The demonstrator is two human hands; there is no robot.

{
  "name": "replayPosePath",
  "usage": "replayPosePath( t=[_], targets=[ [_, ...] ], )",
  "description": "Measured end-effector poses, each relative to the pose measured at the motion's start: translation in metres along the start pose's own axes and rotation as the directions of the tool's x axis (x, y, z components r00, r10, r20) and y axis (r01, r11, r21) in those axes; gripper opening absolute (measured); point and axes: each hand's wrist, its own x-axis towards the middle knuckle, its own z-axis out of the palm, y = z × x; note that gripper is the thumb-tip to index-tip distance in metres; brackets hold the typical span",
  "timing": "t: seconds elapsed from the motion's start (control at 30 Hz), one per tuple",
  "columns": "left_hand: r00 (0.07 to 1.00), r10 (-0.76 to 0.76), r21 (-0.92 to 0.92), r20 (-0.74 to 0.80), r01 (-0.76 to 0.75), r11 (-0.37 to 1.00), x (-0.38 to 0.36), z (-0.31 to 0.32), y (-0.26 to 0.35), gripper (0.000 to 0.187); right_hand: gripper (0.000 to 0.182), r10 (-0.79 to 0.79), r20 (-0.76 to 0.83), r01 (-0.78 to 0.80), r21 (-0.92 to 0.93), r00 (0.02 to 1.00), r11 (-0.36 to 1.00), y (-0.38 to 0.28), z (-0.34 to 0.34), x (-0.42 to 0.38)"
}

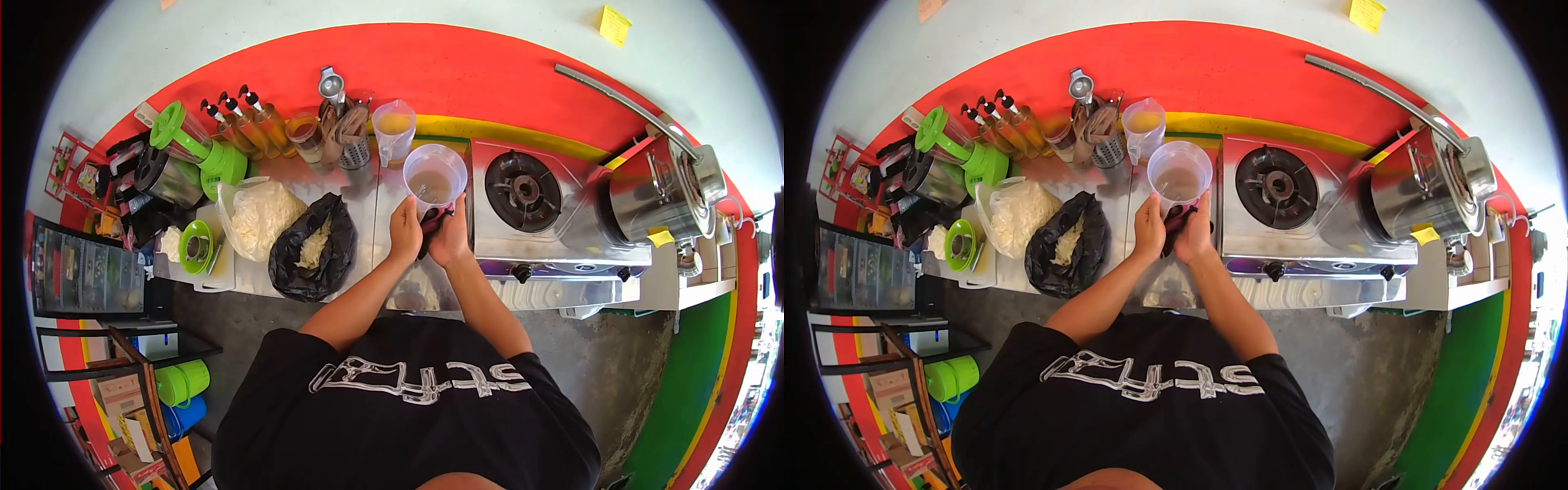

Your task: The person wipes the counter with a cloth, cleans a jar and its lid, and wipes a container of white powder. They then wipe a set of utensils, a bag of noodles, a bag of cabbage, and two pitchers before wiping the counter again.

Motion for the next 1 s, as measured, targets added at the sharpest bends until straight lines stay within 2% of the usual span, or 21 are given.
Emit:
replayPosePath(
  t=[0.03, 0.1, 0.17, 0.23, 0.3, 0.37, 0.4, 0.43, 0.5, 0.53, 0.63, 0.67, 0.7, 0.73, 0.77, 0.8, 0.83, 0.87, 0.9, 0.93, 1.0],
  targets=[
    [0.998, -0.060, -0.003, 0.000, 0.060, 0.998, -0.001, -0.004, -0.008, 0.048, 0.076, 0.003, -0.005, -0.003, 0.007, 1.000, 1.000, 0.005, -0.008, 0.005],
    [0.998, -0.069, -0.011, 0.015, 0.069, 0.998, 0.001, -0.011, -0.026, 0.047, 0.078, 0.061, -0.030, -0.064, -0.112, 0.998, 0.992, 0.012, -0.023, 0.016],
    [0.997, -0.076, -0.023, 0.022, 0.077, 0.997, 0.002, -0.019, -0.042, 0.047, 0.075, 0.041, -0.025, -0.044, -0.146, 0.999, 0.988, 0.021, -0.026, 0.020],
    [0.980, -0.185, -0.077, 0.076, 0.191, 0.979, 0.001, -0.030, -0.046, 0.044, 0.071, -0.036, -0.066, 0.009, -0.375, 0.997, 0.927, 0.026, -0.025, 0.018],
    [0.965, -0.234, -0.080, 0.121, 0.244, 0.966, 0.006, -0.038, -0.047, 0.041, 0.065, 0.001, -0.120, -0.046, -0.377, 0.993, 0.925, 0.023, -0.032, 0.019],
    [0.944, -0.285, -0.083, 0.166, 0.301, 0.950, 0.011, -0.046, -0.045, 0.040, 0.061, 0.012, -0.222, -0.178, -0.746, 0.975, 0.642, 0.021, -0.045, 0.023],
    [0.924, -0.335, -0.023, 0.186, 0.345, 0.938, 0.015, -0.052, -0.046, 0.037, 0.052, -0.067, -0.083, -0.030, -0.821, 0.994, 0.570, 0.025, -0.057, 0.025],
    [0.900, -0.385, 0.039, 0.205, 0.386, 0.922, 0.018, -0.054, -0.037, 0.034, 0.052, -0.066, -0.089, -0.036, -0.819, 0.994, 0.573, 0.022, -0.063, 0.026],
    [0.898, -0.405, 0.090, 0.171, 0.395, 0.914, 0.020, -0.058, -0.023, 0.030, 0.045, 0.149, -0.117, -0.163, -0.924, 0.982, 0.345, 0.015, -0.077, 0.030],
    [0.899, -0.397, 0.097, 0.184, 0.385, 0.918, 0.022, -0.060, -0.017, 0.030, 0.045, 0.021, -0.016, -0.022, -0.943, 1.000, 0.331, 0.022, -0.083, 0.031],
    [0.902, -0.405, 0.079, 0.147, 0.398, 0.914, 0.023, -0.060, -0.006, 0.035, 0.040, 0.082, -0.040, -0.071, -0.901, 0.996, 0.428, 0.025, -0.086, 0.038],
    [0.954, -0.297, 0.296, 0.033, 0.274, 0.915, 0.023, -0.062, -0.004, 0.040, 0.040, 0.082, -0.037, -0.069, -0.900, 0.996, 0.430, 0.024, -0.084, 0.038],
    [0.986, -0.158, 0.509, -0.053, 0.162, 0.845, 0.023, -0.062, 0.001, 0.047, 0.038, 0.080, -0.033, -0.064, -0.905, 0.996, 0.421, 0.023, -0.082, 0.038],
    [0.986, -0.156, 0.513, -0.052, 0.160, 0.844, 0.025, -0.062, 0.005, 0.047, 0.036, 0.079, -0.030, -0.060, -0.909, 0.996, 0.413, 0.022, -0.079, 0.037],
    [0.996, 0.072, 0.604, -0.054, -0.025, 0.797, 0.026, -0.061, 0.009, 0.053, 0.036, 0.077, -0.029, -0.059, -0.907, 0.997, 0.417, 0.020, -0.076, 0.037],
    [0.954, 0.297, 0.685, -0.032, -0.195, 0.702, 0.028, -0.060, 0.014, 0.059, 0.035, 0.100, -0.047, -0.076, -0.947, 0.994, 0.314, 0.015, -0.072, 0.037],
    [0.954, 0.300, 0.686, -0.030, -0.199, 0.700, 0.030, -0.061, 0.020, 0.059, 0.034, 0.119, -0.065, -0.089, -0.975, 0.991, 0.205, 0.010, -0.067, 0.036],
    [0.943, 0.326, 0.721, 0.071, -0.274, 0.636, 0.033, -0.062, 0.026, 0.060, 0.034, 0.116, -0.061, -0.084, -0.975, 0.991, 0.207, 0.006, -0.062, 0.035],
    [0.923, 0.343, 0.745, 0.173, -0.351, 0.568, 0.035, -0.063, 0.030, 0.062, 0.038, 0.074, -0.033, -0.038, -0.997, 0.997, 0.068, 0.002, -0.055, 0.032],
    [0.922, 0.345, 0.744, 0.176, -0.354, 0.566, 0.037, -0.064, 0.035, 0.062, 0.042, 0.037, -0.001, 0.002, -0.997, 0.999, -0.073, 0.000, -0.050, 0.029],
    [0.907, 0.279, 0.739, 0.315, -0.418, 0.529, 0.042, -0.064, 0.041, 0.064, 0.045, -0.029, -0.006, -0.010, -0.991, 1.000, -0.136, -0.002, -0.047, 0.021]
  ],
)
